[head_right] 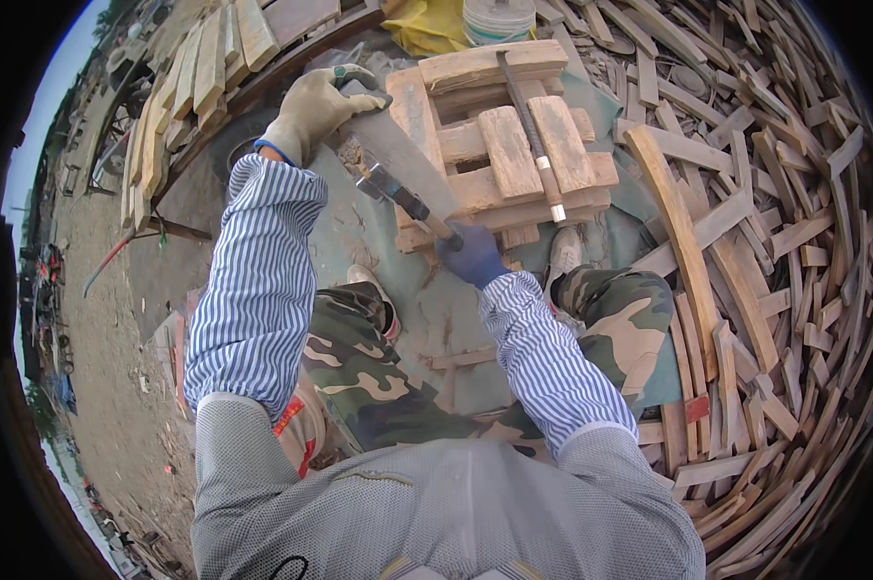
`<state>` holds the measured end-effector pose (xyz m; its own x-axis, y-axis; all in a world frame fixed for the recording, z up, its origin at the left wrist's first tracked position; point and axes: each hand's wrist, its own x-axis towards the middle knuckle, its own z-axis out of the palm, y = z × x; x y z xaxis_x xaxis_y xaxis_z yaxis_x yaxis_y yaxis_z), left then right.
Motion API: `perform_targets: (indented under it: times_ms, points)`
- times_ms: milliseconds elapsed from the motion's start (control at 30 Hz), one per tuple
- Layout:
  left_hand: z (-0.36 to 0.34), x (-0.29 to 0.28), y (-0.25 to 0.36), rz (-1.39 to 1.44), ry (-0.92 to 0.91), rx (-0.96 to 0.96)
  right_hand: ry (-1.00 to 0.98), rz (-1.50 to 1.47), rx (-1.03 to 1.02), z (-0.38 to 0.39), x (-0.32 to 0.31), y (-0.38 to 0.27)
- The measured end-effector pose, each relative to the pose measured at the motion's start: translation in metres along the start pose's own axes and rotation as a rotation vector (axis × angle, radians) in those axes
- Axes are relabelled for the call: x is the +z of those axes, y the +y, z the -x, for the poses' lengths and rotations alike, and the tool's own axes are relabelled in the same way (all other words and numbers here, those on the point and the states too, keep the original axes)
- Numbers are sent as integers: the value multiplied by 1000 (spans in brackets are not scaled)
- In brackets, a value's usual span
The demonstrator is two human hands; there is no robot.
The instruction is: Dismantling a wooden pallet structure and prying out nails using a hammer and a pry bar.
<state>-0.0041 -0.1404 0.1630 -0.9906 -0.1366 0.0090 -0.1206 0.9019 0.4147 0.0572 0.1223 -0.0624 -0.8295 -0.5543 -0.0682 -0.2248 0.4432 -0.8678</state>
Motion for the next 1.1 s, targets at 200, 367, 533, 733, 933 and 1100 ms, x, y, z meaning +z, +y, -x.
perform_targets:
  times_ms: [200,367,533,733,933,1100]
  points:
    - [4,9,-14,172,62,8,-43,-2,5,22,-18,-3]
    - [22,5,8,386,-32,137,-87,26,117,84,-64,-39]
    - [39,-1,34,269,-75,180,-236,-367,330,142,-88,-78]
    - [16,21,58,116,-11,168,-121,-738,449,155,-45,-91]
    - [16,9,85,147,-94,188,-151,-711,356,145,-62,-70]
    - [-6,26,59,128,-76,190,-459,-1054,454,146,-105,-101]
